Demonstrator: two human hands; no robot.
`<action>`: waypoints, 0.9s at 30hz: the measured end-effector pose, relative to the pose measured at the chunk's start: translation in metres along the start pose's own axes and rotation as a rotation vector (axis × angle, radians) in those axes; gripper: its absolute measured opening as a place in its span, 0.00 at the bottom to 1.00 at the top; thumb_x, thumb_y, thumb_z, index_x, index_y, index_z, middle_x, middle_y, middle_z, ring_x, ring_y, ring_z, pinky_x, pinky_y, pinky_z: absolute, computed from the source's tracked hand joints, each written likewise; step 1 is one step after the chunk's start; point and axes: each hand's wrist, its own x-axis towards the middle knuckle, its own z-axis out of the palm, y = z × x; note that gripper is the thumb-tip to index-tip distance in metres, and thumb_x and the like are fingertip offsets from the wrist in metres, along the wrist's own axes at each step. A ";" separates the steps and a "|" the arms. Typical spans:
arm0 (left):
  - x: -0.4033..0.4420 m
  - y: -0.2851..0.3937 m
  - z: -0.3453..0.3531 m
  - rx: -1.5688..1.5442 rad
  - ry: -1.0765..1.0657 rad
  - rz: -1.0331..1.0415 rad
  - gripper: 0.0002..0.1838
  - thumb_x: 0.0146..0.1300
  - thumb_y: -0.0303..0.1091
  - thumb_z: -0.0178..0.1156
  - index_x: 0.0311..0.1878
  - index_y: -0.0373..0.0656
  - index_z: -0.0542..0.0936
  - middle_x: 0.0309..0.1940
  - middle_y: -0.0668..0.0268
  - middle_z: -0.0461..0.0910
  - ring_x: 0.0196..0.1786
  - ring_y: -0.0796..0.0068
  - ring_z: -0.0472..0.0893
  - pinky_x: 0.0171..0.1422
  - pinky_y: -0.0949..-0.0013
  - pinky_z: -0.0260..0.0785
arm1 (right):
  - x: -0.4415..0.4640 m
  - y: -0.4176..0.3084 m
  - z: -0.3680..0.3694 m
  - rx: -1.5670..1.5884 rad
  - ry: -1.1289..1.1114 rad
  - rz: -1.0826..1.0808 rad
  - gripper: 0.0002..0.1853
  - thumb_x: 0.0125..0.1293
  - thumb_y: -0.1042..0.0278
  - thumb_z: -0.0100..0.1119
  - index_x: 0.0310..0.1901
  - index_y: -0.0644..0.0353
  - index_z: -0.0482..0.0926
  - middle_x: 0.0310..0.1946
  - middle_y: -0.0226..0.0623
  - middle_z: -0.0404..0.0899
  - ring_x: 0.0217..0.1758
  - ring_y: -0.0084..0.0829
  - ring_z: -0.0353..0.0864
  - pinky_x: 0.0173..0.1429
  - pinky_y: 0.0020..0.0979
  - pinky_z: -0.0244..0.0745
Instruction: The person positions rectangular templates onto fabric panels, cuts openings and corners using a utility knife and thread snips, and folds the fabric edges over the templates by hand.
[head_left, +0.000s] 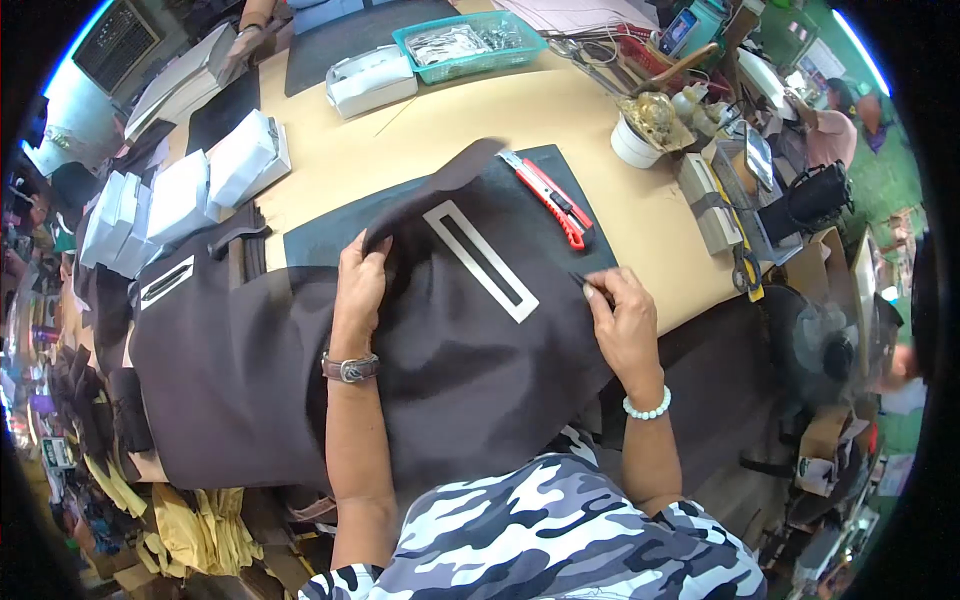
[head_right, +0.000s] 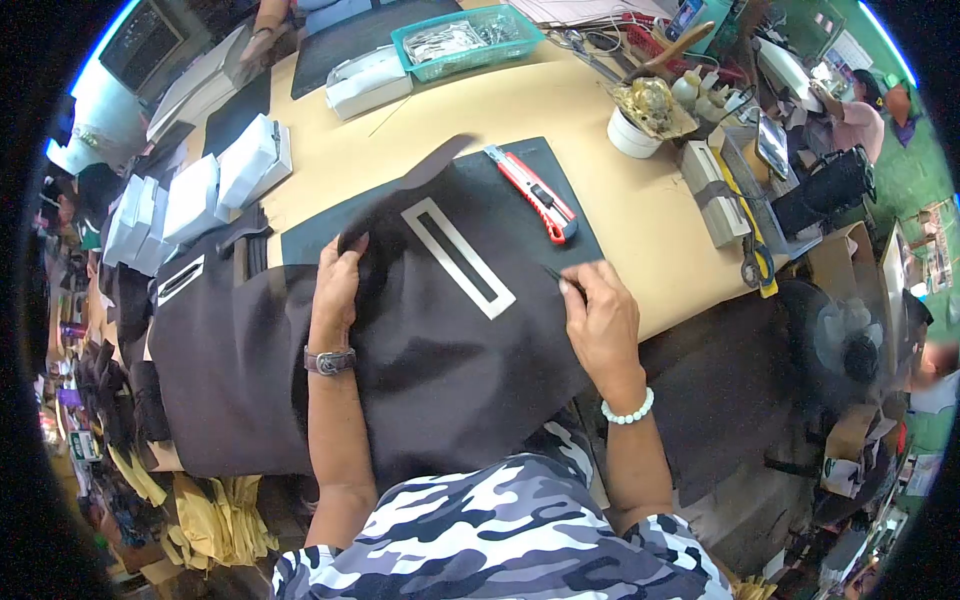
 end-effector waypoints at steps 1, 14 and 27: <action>0.001 -0.004 0.004 -0.133 0.050 -0.098 0.15 0.67 0.31 0.53 0.53 0.33 0.76 0.47 0.62 0.80 0.44 0.69 0.78 0.47 0.70 0.71 | 0.008 -0.013 -0.002 0.052 0.038 -0.035 0.05 0.61 0.76 0.55 0.34 0.68 0.78 0.29 0.44 0.77 0.32 0.40 0.78 0.39 0.35 0.72; -0.018 0.011 0.031 -0.299 -0.138 -0.273 0.11 0.59 0.31 0.65 0.41 0.33 0.81 0.32 0.63 0.82 0.33 0.78 0.81 0.37 0.74 0.75 | -0.006 -0.038 0.067 0.772 -0.457 0.303 0.12 0.71 0.65 0.47 0.48 0.64 0.72 0.23 0.25 0.70 0.23 0.14 0.67 0.25 0.18 0.63; -0.028 0.014 0.044 -0.686 -0.121 -0.238 0.11 0.61 0.28 0.63 0.46 0.36 0.80 0.41 0.61 0.82 0.39 0.73 0.82 0.43 0.71 0.77 | 0.031 -0.045 0.047 0.848 -0.477 0.314 0.19 0.71 0.60 0.51 0.57 0.64 0.71 0.26 0.28 0.74 0.20 0.11 0.66 0.22 0.15 0.62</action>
